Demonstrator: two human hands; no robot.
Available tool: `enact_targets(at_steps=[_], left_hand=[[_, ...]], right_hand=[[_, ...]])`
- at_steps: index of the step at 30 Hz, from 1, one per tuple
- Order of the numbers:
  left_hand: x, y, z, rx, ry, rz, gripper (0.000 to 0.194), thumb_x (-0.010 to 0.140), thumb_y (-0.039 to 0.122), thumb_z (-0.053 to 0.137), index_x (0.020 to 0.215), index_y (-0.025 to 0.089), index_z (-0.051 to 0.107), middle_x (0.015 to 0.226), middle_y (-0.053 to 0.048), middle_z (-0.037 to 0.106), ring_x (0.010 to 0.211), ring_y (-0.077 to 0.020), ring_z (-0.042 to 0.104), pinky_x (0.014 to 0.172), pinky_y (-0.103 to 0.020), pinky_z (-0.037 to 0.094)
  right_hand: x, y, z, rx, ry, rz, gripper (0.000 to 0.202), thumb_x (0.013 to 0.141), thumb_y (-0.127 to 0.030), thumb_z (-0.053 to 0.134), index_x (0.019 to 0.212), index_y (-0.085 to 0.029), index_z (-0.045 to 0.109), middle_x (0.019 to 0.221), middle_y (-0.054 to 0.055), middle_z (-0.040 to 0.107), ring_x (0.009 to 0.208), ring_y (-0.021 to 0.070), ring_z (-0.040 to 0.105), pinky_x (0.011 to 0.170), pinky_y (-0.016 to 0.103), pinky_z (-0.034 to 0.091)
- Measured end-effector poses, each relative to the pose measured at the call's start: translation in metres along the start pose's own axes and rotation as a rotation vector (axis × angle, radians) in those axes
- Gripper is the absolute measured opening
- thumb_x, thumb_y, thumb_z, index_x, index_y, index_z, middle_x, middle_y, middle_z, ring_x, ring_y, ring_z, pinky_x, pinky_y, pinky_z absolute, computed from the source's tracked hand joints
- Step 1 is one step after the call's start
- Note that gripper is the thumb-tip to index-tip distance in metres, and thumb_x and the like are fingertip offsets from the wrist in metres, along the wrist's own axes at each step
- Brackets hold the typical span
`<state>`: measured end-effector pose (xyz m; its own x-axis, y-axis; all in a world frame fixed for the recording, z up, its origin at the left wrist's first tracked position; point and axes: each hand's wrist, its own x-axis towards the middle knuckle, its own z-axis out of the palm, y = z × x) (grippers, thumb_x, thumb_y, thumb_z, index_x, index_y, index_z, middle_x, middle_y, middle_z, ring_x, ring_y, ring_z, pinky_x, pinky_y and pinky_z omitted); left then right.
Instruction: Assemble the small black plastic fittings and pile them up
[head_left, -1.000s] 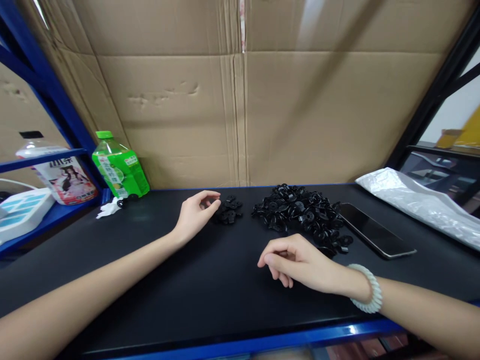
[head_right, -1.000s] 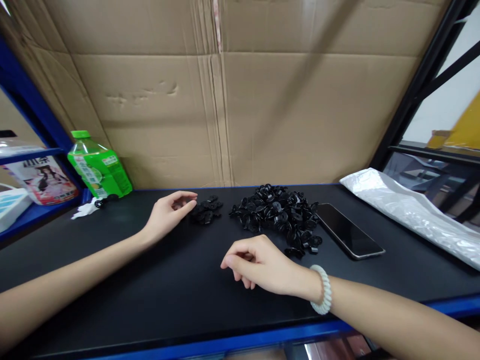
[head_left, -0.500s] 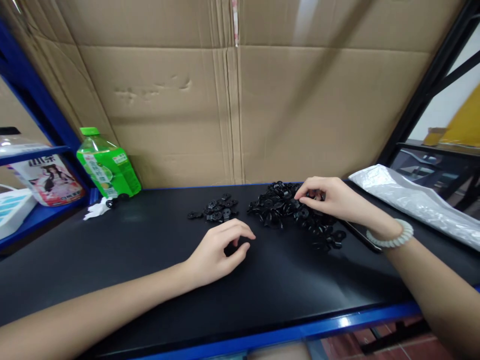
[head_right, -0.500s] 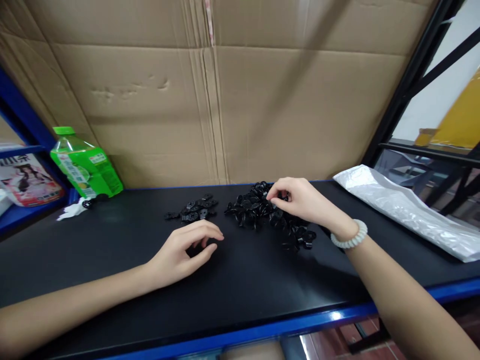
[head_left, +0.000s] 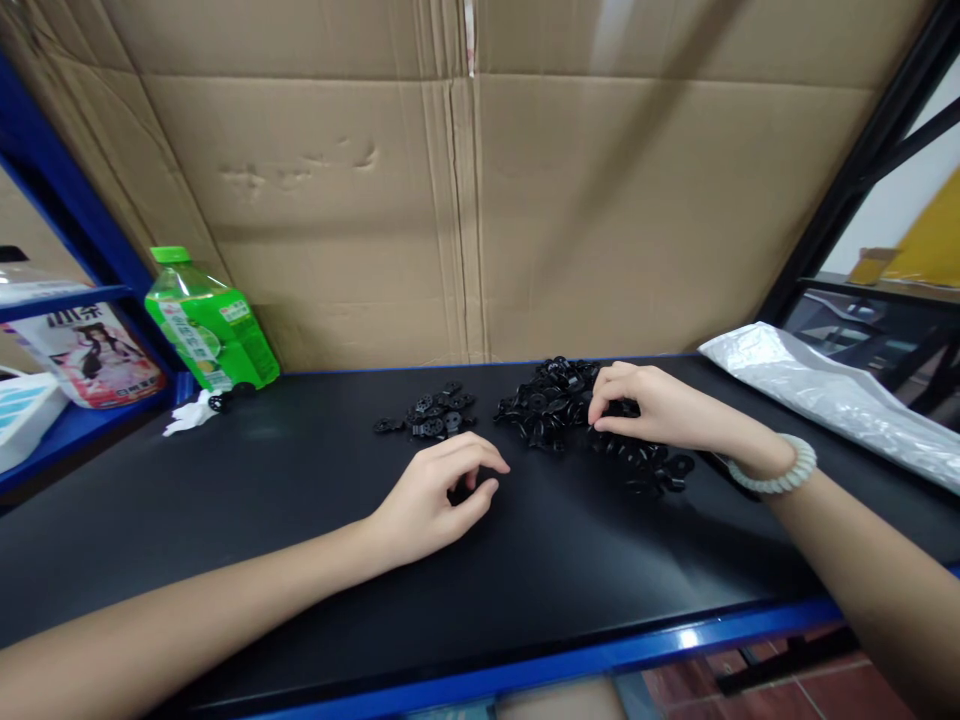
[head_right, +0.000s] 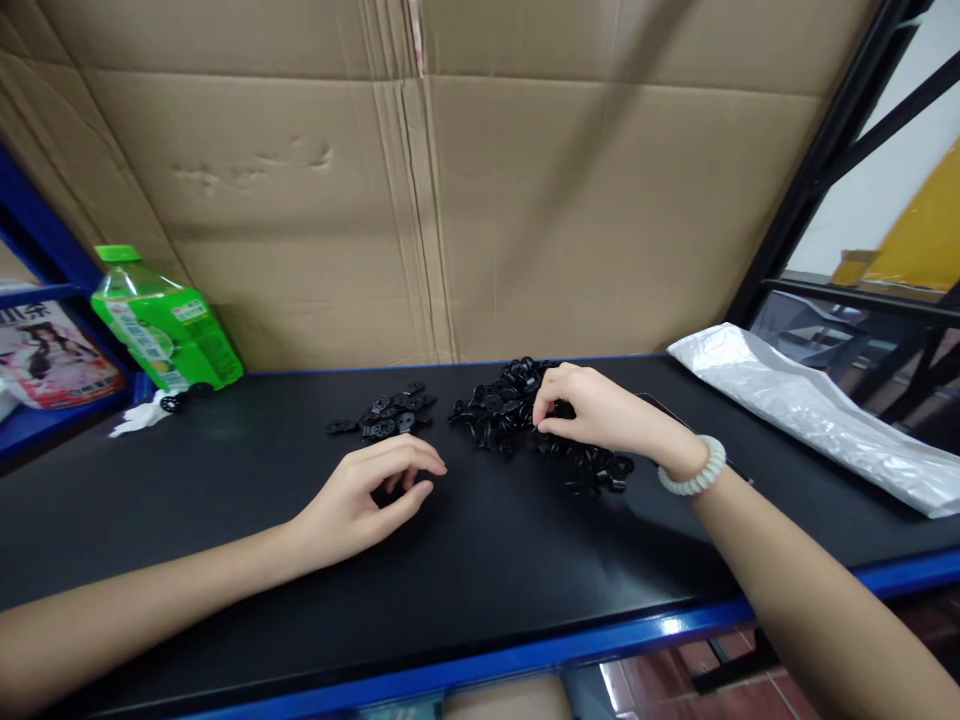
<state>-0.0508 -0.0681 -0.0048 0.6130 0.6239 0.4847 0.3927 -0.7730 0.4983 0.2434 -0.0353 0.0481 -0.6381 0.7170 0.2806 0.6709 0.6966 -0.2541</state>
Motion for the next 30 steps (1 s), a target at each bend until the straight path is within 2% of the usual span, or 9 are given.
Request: enact_targets(at_steps=[6, 9, 13, 15, 17, 21, 26, 30], left_hand=[[0.001, 0.001, -0.001, -0.020, 0.009, -0.042, 0.019, 0.083, 0.012, 0.051, 0.094, 0.016, 0.065, 0.094, -0.006, 0.064, 0.063, -0.0112, 0.051, 0.057, -0.023, 0.042], [0.002, 0.004, -0.001, -0.089, 0.017, -0.169, 0.018, 0.083, 0.016, 0.053, 0.095, 0.015, 0.066, 0.088, -0.005, 0.065, 0.062, -0.0116, 0.052, 0.056, -0.023, 0.042], [0.002, 0.011, 0.006, -0.437, -0.026, -0.395, 0.022, 0.081, 0.027, 0.060, 0.097, 0.014, 0.065, 0.091, -0.008, 0.068, 0.067, -0.0136, 0.058, 0.060, -0.025, 0.049], [0.001, 0.015, 0.010, -0.637, -0.047, -0.456, 0.023, 0.077, 0.030, 0.065, 0.094, 0.014, 0.064, 0.092, -0.008, 0.068, 0.066, -0.0132, 0.059, 0.064, -0.027, 0.051], [0.000, 0.018, 0.012, -0.751, -0.058, -0.493, 0.023, 0.074, 0.032, 0.069, 0.087, 0.014, 0.064, 0.082, -0.004, 0.066, 0.063, -0.0126, 0.058, 0.064, -0.028, 0.051], [0.001, 0.022, 0.010, -0.749, -0.070, -0.524, 0.024, 0.076, 0.038, 0.068, 0.073, 0.014, 0.064, 0.061, 0.001, 0.060, 0.057, -0.0119, 0.055, 0.059, -0.025, 0.048], [-0.001, 0.026, 0.007, -0.663, -0.040, -0.506, 0.031, 0.081, 0.042, 0.061, 0.066, 0.014, 0.066, 0.055, -0.001, 0.059, 0.052, -0.0122, 0.052, 0.055, -0.024, 0.045], [-0.004, 0.026, 0.007, -0.602, 0.022, -0.499, 0.031, 0.081, 0.040, 0.062, 0.065, 0.014, 0.068, 0.054, -0.001, 0.059, 0.052, -0.0127, 0.052, 0.052, -0.024, 0.045]], right_hand=[[0.000, -0.018, -0.001, 0.232, 0.145, 0.179, 0.019, 0.085, -0.034, 0.059, 0.079, -0.018, 0.065, 0.076, 0.003, 0.066, 0.063, 0.0150, 0.056, 0.058, 0.027, 0.044], [-0.001, -0.034, 0.008, 0.380, 0.198, 0.202, 0.020, 0.086, -0.036, 0.058, 0.082, -0.017, 0.064, 0.078, 0.004, 0.066, 0.067, 0.0156, 0.058, 0.059, 0.026, 0.045], [-0.002, -0.062, 0.027, 0.507, 0.247, 0.133, 0.012, 0.088, -0.028, 0.056, 0.084, -0.018, 0.061, 0.082, 0.003, 0.065, 0.076, 0.0158, 0.060, 0.067, 0.026, 0.047], [-0.002, -0.073, 0.037, 0.546, 0.221, 0.102, 0.011, 0.090, -0.026, 0.054, 0.087, -0.019, 0.061, 0.081, 0.002, 0.064, 0.075, 0.0150, 0.060, 0.066, 0.025, 0.046], [-0.003, -0.081, 0.046, 0.584, 0.196, 0.095, 0.012, 0.092, -0.027, 0.053, 0.088, -0.019, 0.061, 0.081, 0.002, 0.064, 0.073, 0.0141, 0.058, 0.064, 0.024, 0.045], [-0.001, -0.086, 0.058, 0.737, 0.167, 0.107, 0.014, 0.092, -0.029, 0.053, 0.087, -0.019, 0.062, 0.078, 0.001, 0.063, 0.072, 0.0136, 0.057, 0.066, 0.025, 0.045], [0.002, -0.086, 0.071, 0.951, 0.160, 0.204, 0.016, 0.086, -0.034, 0.061, 0.090, -0.018, 0.060, 0.073, 0.000, 0.058, 0.066, 0.0123, 0.056, 0.060, 0.024, 0.046], [0.004, -0.084, 0.075, 1.083, 0.086, 0.285, 0.026, 0.080, -0.040, 0.067, 0.085, -0.015, 0.062, 0.069, 0.000, 0.059, 0.059, 0.0111, 0.056, 0.055, 0.024, 0.049]])
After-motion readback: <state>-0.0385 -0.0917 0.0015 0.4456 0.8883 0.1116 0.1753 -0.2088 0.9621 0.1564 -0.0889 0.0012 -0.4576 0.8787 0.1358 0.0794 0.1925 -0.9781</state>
